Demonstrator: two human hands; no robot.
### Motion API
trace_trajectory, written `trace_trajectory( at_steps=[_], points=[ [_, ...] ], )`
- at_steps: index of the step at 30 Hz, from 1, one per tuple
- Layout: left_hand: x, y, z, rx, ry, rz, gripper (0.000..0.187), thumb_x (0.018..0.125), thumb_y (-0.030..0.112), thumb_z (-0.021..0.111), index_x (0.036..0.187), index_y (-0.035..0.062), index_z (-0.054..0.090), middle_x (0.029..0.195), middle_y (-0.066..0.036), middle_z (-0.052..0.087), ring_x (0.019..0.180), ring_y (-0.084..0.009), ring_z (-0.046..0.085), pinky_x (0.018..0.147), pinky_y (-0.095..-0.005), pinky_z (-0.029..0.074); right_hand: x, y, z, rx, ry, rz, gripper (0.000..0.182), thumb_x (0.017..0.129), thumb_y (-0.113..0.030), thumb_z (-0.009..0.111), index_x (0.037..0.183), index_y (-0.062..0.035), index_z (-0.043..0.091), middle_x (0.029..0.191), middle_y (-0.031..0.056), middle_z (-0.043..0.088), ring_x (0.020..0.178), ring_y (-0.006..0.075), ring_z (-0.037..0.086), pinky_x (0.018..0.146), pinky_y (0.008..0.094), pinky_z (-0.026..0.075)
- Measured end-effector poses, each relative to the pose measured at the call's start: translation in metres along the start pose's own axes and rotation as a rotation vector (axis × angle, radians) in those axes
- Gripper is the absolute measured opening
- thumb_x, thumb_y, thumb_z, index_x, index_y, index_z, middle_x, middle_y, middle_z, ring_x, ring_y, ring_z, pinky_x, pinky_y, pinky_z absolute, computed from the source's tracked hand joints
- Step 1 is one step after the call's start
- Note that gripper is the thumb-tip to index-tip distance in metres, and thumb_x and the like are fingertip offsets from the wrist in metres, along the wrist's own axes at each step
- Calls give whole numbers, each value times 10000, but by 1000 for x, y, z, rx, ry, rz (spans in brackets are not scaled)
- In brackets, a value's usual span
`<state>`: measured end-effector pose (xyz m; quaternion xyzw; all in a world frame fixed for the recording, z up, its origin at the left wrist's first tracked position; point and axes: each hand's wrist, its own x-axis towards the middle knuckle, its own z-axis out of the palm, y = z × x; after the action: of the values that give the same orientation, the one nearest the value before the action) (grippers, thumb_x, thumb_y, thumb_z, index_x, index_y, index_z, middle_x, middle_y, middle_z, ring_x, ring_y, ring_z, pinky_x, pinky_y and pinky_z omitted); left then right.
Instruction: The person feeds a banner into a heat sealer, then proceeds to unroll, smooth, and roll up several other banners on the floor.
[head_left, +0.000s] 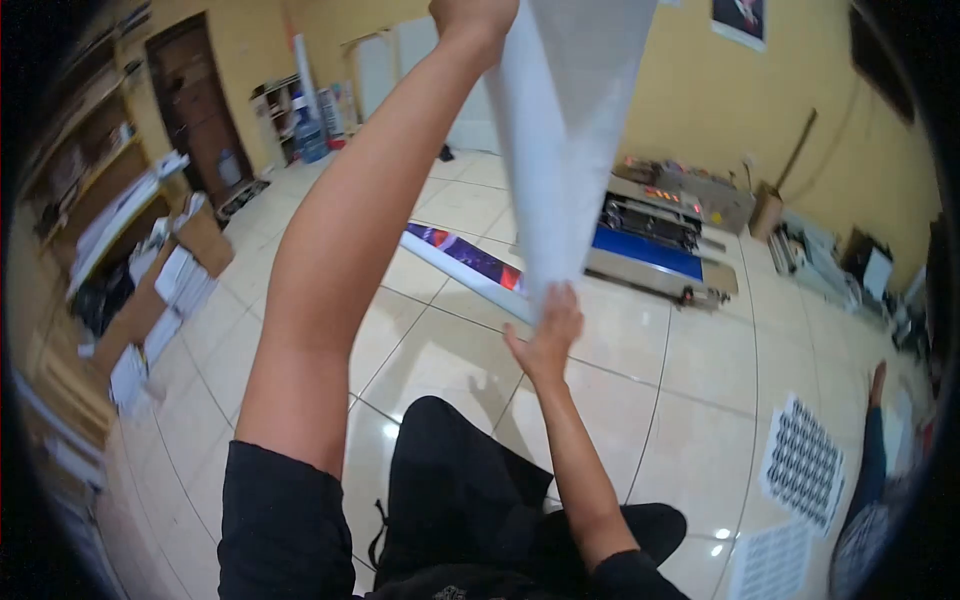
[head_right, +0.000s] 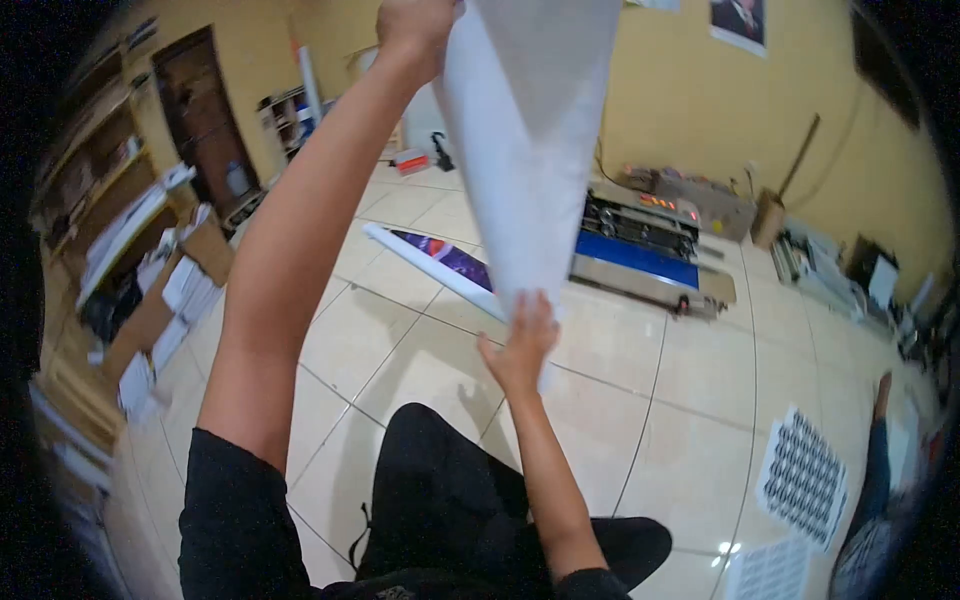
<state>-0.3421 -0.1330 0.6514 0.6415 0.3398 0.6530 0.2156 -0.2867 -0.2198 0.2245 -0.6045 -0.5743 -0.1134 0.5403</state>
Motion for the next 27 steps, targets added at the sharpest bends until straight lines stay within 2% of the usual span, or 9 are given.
trace_trajectory(
  at_steps=[1, 3, 6, 12, 14, 16, 19, 24, 27],
  points=[
    [0, 8, -14, -3, 40, 6, 1011, 811, 311, 731, 1568, 117, 90, 1457, -203, 467, 1290, -418, 481, 1113, -464, 344, -2, 12, -2, 18, 118, -16, 922, 690, -282, 775, 1477, -64, 347, 1469, 218, 373, 1337, 426, 371, 1078, 569, 268],
    [0, 23, -25, -324, 278, -235, 521, 767, 221, 761, 1196, 0, 564, 1178, -152, 642, 959, -254, 658, 841, -394, 543, 2, 46, -28, -41, 285, -40, 909, 659, -220, 791, 1451, -49, 378, 1423, 206, 446, 1291, 402, 438, 1070, 533, 305],
    [8, -53, -71, -823, -59, -109, 587, 815, 285, 717, 1299, 26, 509, 1294, -143, 578, 1083, -284, 618, 943, -434, 510, 0, 123, -83, -136, 129, 17, 820, 604, -75, 790, 1359, -40, 474, 1258, 177, 597, 1173, 350, 550, 1021, 463, 393],
    [-122, -183, -169, -876, -117, -138, 654, 966, 534, 383, 1411, 59, 445, 1399, -128, 518, 1291, -316, 493, 1090, -475, 401, -47, 134, -208, -435, -84, -125, 687, 601, -18, 758, 1247, -84, 532, 1167, 136, 628, 1107, 335, 574, 962, 455, 426],
    [-175, -252, -179, -848, 15, -367, 640, 977, 538, 380, 1411, 72, 445, 1406, -92, 509, 1273, -272, 507, 1055, -430, 434, -67, 133, -225, -483, -172, -78, 666, 610, -20, 753, 1239, -82, 543, 1163, 134, 628, 1104, 336, 575, 951, 455, 429],
    [-228, -340, -180, -811, 194, -654, 551, 940, 468, 543, 1354, 107, 504, 1351, -48, 557, 1230, -233, 526, 1020, -397, 448, -98, 138, -221, -510, -283, -60, 645, 618, -22, 749, 1230, -81, 554, 1159, 133, 627, 1100, 336, 575, 941, 455, 433],
    [-321, -454, -180, -831, 222, -910, 530, 932, 459, 560, 1326, 107, 525, 1330, -41, 574, 1206, -238, 538, 1008, -420, 451, -148, 166, -207, -516, -626, 50, 513, 598, -33, 723, 1102, -66, 639, 1024, 133, 668, 1003, 346, 620, 863, 456, 473],
    [-363, -512, -201, -753, 157, -1164, 507, 930, 467, 552, 1297, 119, 525, 1296, -73, 568, 1219, -266, 517, 1045, -450, 412, -126, 192, -207, -319, -1083, 261, 479, 594, -125, 726, 1070, -127, 667, 1007, 139, 700, 920, 342, 664, 810, 425, 532],
    [-335, -462, -190, -674, 286, -1253, 486, 936, 463, 542, 1283, 124, 522, 1274, -58, 551, 1227, -240, 494, 1070, -450, 374, -68, 217, -195, -293, -1357, 549, 545, 581, -139, 744, 1121, -116, 669, 1068, 150, 705, 1006, 331, 666, 882, 409, 526]
  ],
)
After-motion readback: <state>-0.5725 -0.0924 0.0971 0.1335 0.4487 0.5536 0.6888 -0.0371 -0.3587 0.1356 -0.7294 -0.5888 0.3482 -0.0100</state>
